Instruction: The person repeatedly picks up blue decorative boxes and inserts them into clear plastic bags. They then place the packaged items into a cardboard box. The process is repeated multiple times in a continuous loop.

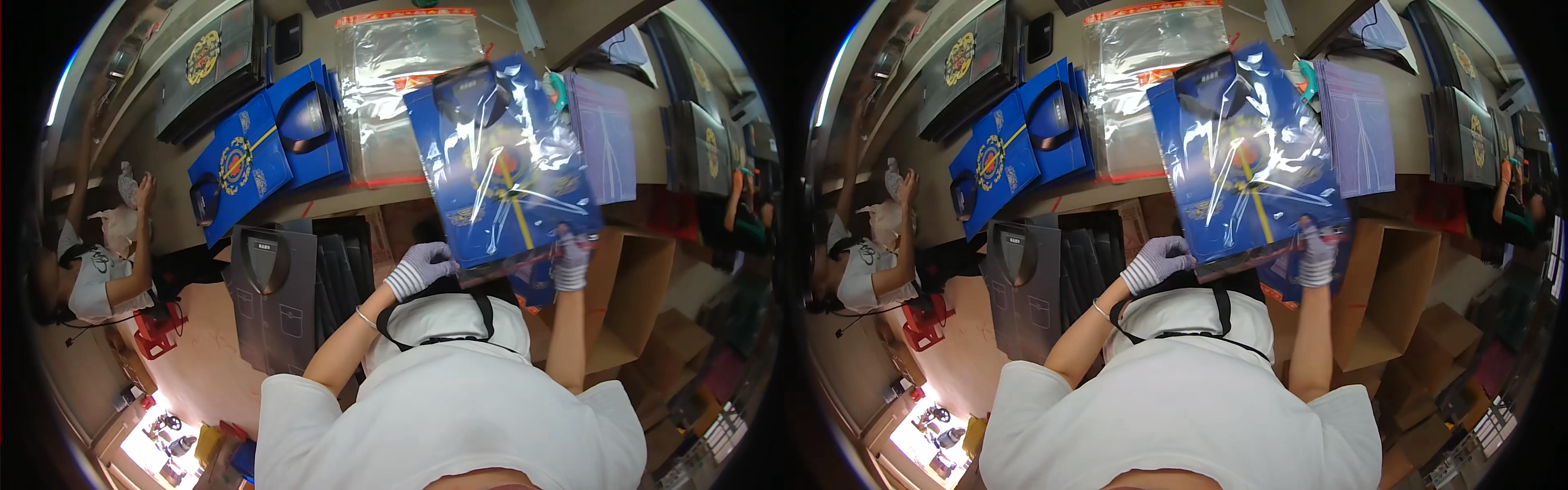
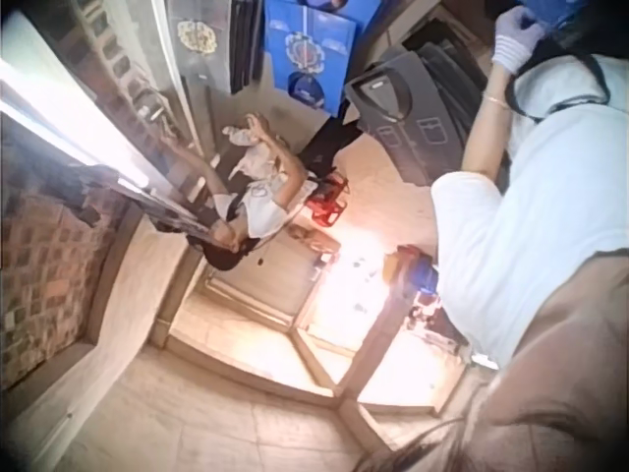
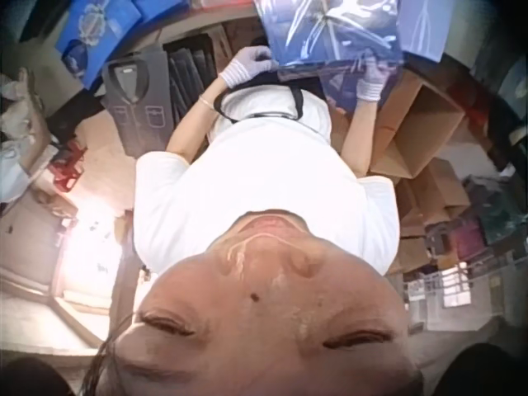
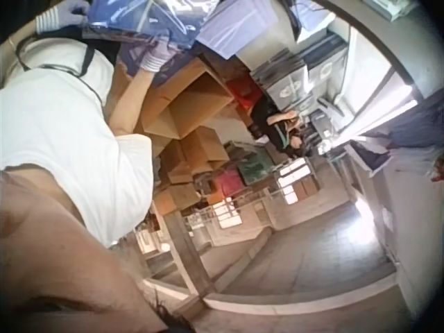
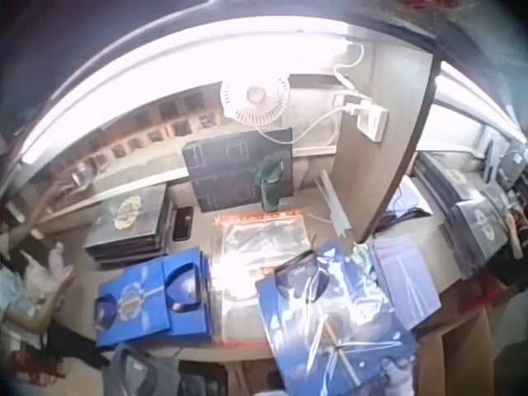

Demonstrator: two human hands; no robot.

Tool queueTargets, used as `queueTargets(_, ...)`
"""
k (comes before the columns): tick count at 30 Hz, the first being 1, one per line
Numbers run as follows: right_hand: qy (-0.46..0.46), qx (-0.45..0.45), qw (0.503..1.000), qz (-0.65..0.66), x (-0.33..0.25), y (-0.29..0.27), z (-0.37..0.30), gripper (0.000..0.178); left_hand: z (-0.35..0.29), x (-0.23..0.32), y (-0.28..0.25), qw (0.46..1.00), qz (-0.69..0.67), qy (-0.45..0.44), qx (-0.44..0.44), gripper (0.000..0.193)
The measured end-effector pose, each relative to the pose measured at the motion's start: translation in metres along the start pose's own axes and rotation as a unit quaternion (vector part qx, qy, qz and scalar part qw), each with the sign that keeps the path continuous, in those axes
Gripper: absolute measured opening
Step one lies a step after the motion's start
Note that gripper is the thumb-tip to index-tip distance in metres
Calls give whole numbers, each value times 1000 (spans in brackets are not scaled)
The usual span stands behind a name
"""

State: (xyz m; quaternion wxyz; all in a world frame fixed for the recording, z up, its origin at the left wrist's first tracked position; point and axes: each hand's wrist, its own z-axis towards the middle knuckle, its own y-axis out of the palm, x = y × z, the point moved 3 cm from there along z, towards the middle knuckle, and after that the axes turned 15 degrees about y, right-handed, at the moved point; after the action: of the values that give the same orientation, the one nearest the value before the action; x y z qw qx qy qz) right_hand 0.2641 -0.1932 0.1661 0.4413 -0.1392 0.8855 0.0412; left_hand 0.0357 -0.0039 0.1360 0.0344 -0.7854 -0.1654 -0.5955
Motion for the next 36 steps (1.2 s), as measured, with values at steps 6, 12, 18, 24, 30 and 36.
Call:
queueTargets(6,-452,-31,818,-354,-128,50,-67,30,-4,-19,19,1000,-4,19,-2,14)
queueTargets(12,-457,-87,745,-478,-34,121,3,38,9,-19,28,997,53,47,-16,14)
queueTargets(18,-107,-107,939,-308,60,36,92,19,16,-30,-2,996,-8,49,78,12)
queueTargets(24,318,78,937,-125,-4,-99,184,87,82,5,-8,972,205,77,87,12)
queueTargets(30,80,23,995,47,44,-149,166,47,171,11,-8,823,506,252,50,14)
queueTargets(36,-19,109,988,107,68,-129,8,32,194,-26,-38,900,374,203,97,11)
